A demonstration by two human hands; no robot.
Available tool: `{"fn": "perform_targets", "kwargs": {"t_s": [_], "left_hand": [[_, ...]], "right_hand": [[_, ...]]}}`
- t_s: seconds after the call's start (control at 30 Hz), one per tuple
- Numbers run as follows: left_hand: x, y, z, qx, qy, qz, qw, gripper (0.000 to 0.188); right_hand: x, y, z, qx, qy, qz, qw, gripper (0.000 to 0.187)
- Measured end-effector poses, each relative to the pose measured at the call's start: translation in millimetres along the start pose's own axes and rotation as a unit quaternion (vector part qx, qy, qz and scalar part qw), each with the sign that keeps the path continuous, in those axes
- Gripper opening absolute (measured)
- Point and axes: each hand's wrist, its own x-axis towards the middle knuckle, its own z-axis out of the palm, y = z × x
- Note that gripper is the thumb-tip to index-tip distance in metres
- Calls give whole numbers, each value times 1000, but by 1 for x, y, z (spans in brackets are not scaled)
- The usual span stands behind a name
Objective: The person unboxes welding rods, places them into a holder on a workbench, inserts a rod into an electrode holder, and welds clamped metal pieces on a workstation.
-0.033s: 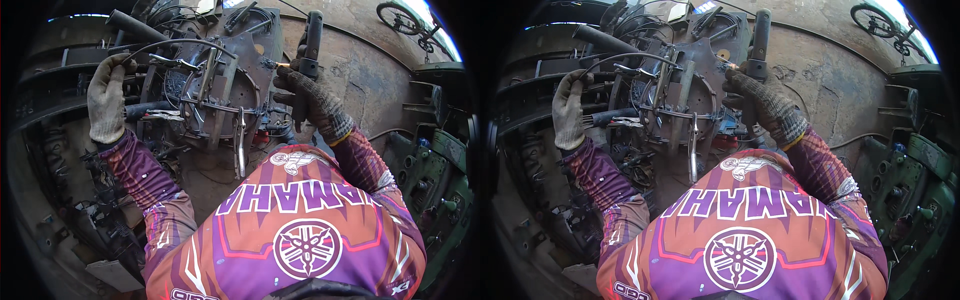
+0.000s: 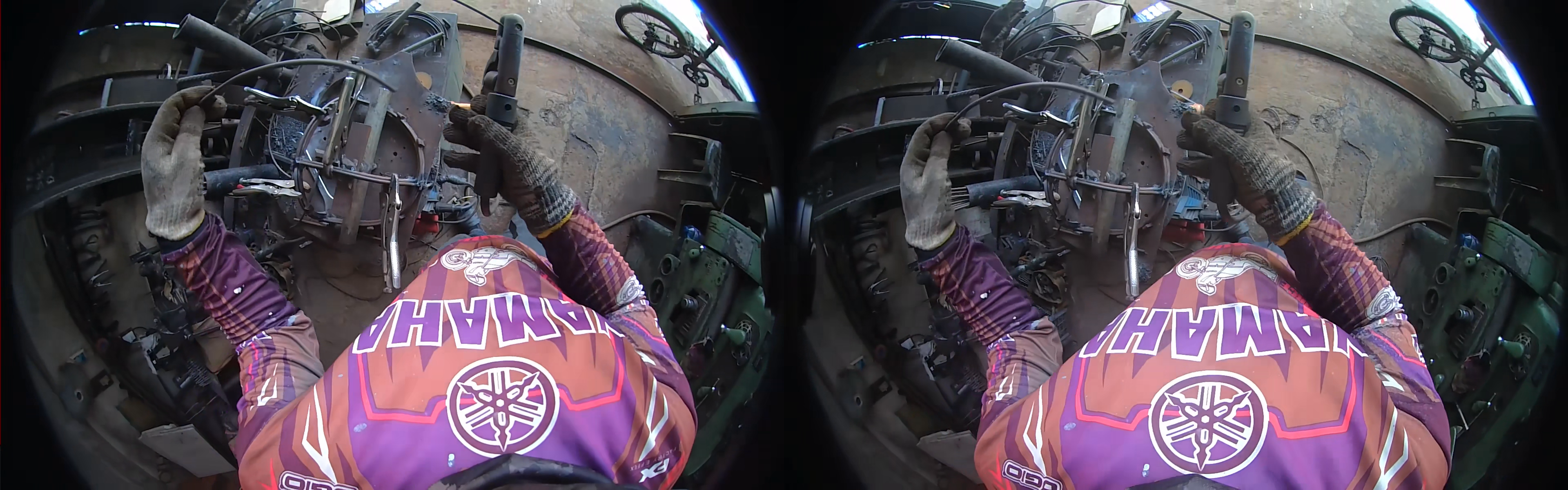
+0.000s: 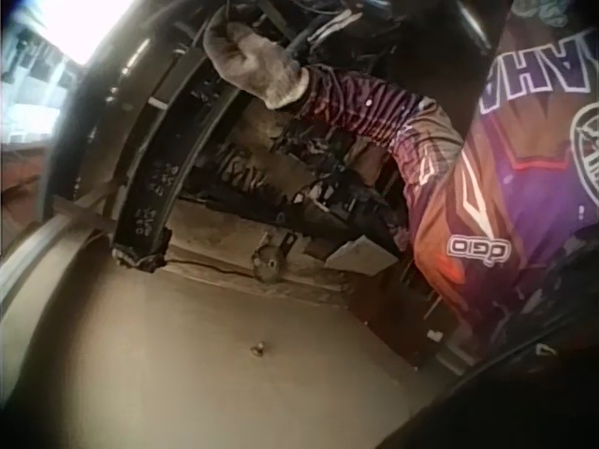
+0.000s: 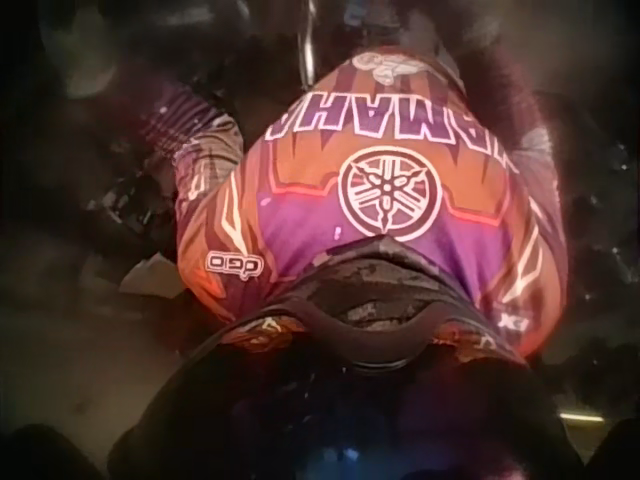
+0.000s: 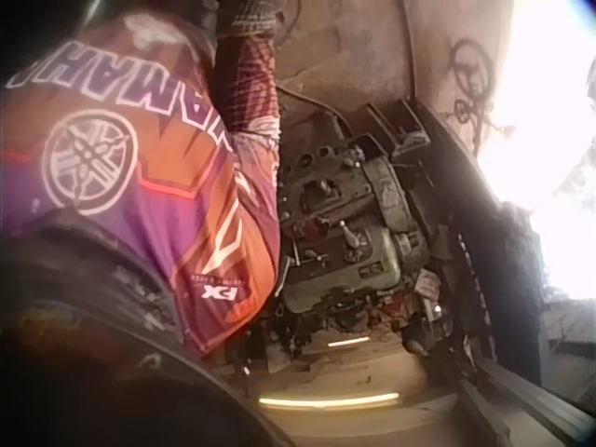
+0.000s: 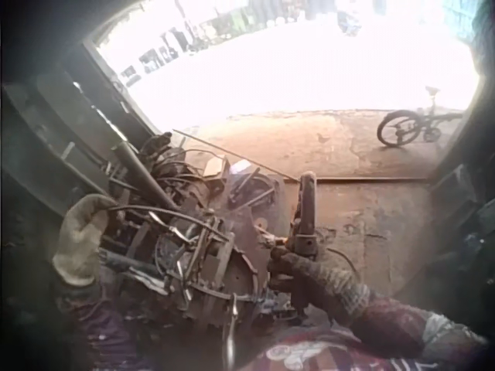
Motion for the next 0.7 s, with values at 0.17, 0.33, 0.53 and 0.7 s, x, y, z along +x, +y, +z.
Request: {"fn": "perform_targets", "kwargs": {"t_s": [0.17,0.33,0.53,0.7], "left_hand": [[4,-1,58,-80,-160,35,983,21],[6,-33,105,-104,-185,-4,977,22],[10,-34,129,-50,-207,5,977,23],[9,-14,126,63,-215,86,971,26]], "right_hand": [[-2,-1,-8,6,-22,16,1000,55],[-21,3,-19,28,-83,17,996,58],[-30,11,-33,113,-82,55,989,51],[-32,7,-34,19,13,20,1000,50]]}}
